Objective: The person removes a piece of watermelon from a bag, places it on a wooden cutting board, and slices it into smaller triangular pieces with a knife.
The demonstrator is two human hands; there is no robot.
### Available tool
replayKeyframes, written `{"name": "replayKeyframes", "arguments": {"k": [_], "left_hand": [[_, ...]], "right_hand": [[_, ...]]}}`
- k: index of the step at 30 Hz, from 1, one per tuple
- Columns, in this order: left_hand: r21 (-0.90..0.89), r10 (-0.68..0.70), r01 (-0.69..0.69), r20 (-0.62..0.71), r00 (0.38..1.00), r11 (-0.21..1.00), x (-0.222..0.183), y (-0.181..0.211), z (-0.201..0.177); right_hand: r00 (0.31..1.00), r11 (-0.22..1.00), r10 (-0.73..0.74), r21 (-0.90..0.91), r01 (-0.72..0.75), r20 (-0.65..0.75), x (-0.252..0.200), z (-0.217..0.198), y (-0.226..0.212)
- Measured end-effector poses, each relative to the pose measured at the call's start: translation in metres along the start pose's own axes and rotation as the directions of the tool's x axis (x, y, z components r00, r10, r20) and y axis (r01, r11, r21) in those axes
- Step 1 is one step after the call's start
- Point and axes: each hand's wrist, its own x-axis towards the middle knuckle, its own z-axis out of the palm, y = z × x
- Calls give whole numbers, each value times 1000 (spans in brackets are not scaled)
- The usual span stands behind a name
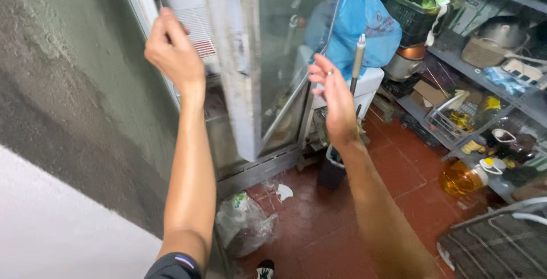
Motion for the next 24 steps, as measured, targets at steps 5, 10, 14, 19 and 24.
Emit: {"name": "replayKeyframes", "arguments": {"k": [5,10,14,19,24], "left_hand": [[221,-362,297,371,855,929,-57,0,37],[229,-348,262,577,739,937,-100,-51,81],[262,-396,298,624,673,918,-119,-94,121],[263,-440,364,675,593,894,-131,-153,173],[289,-467,381,689,554,878,-134,-208,206]], "right_hand": [[978,999,-50,-14,48,-204,-36,-57,-37],[874,997,-77,-25,74,-481,-62,-137,-48],[808,974,-228,-132,186,-544,-55,-197,-50],[543,601,-717,-783,163,-437,-33,-202,-29],[523,540,-763,-820,191,-380,22,-120,37]]}}
